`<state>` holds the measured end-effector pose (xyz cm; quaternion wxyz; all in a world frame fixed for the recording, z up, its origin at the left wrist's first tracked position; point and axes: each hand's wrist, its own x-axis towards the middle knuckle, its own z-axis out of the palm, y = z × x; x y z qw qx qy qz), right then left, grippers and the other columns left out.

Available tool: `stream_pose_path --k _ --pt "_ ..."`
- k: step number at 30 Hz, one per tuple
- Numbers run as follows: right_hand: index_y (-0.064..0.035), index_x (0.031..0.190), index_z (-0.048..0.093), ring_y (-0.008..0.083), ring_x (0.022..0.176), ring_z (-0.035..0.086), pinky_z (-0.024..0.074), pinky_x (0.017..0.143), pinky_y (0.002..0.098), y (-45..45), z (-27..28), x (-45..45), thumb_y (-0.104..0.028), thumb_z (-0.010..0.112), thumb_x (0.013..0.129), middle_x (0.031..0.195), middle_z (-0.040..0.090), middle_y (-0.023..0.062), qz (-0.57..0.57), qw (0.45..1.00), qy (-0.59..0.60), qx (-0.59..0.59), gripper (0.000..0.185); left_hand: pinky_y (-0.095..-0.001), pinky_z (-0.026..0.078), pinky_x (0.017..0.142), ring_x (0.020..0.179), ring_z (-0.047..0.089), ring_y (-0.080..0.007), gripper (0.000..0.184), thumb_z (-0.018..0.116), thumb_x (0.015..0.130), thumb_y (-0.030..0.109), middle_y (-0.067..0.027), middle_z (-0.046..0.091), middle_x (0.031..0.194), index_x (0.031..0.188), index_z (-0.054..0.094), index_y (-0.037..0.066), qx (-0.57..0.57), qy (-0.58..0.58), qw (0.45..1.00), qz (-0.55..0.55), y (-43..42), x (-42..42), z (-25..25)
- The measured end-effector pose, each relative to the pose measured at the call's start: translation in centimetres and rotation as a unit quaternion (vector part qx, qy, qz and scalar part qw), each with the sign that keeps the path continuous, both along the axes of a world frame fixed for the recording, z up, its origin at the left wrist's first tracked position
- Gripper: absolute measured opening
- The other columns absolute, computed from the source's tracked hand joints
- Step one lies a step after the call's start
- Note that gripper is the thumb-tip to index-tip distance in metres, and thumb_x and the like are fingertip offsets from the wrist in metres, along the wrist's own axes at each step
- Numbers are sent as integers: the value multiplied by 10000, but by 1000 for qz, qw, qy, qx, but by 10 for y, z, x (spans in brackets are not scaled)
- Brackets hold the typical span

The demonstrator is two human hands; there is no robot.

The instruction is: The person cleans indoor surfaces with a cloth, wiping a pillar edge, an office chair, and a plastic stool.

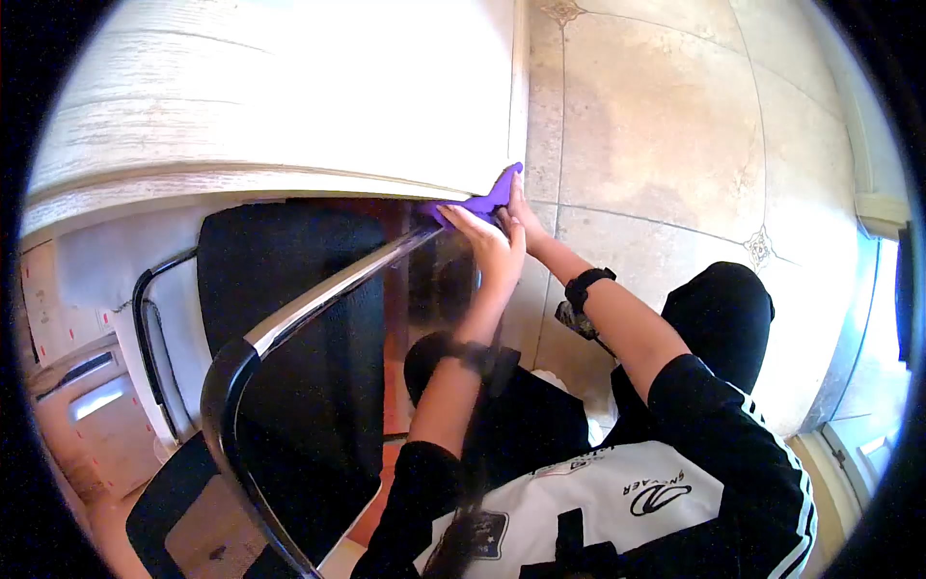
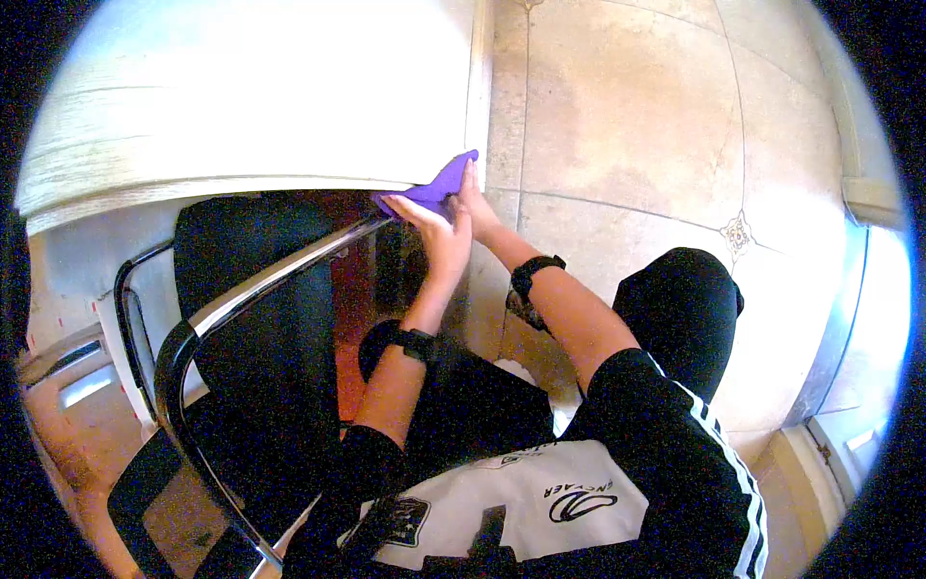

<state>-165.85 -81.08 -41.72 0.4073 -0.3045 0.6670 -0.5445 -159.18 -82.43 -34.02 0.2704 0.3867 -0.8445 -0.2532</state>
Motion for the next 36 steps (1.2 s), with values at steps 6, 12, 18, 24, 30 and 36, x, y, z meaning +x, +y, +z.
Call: stream_pose_path --k 6,12,18,24,30,36 --pt "20 1293 125 281 1096 372 299 994 353 -35 -72 20 -183 261 952 1197 352 199 -97 802 -534 -250 419 -420 -38 1043 1296 -104 -358 995 607 723 179 -262 -150 1381 1306 -162 -60 127 27 992 2 6 4 -19" --pt "38 1322 76 344 1219 250 247 1020 392 -13 98 -2 -125 548 776 1317 218 246 -111 963 -45 -242 740 -406 79 1051 1298 82 -294 914 565 749 181 -189 4 1410 1352 -107 32 189 281 941 10 4 -6 33" --pt "86 1314 12 428 1276 112 168 1056 413 -11 117 0 -17 539 695 1355 83 325 -91 949 263 -146 819 -347 251 1008 1219 311 -234 554 364 839 317 -139 352 1305 1311 269 44 428 483 761 65 -13 -7 2" --pt "81 1322 -37 374 1297 98 150 1057 384 -10 96 -1 -93 583 724 1386 37 285 -80 965 181 -173 880 -333 147 1040 1255 214 -274 963 544 715 241 -153 91 1406 1356 -158 92 332 383 860 66 -14 -11 17" --pt "29 1339 56 379 1294 102 104 1045 431 -15 168 -1 -80 520 777 1387 110 254 -62 921 308 -232 737 -376 -24 1050 1314 -100 -250 1002 492 748 522 -156 -183 1412 1344 -136 18 85 375 923 15 -47 -1 76" --pt "83 1318 22 377 1292 73 61 1047 417 -21 182 6 -17 430 803 1384 75 261 -98 925 286 -231 665 -385 -44 1048 1318 -92 -292 807 224 854 545 -196 -110 1417 1346 -73 -22 88 382 908 147 -66 -16 84"
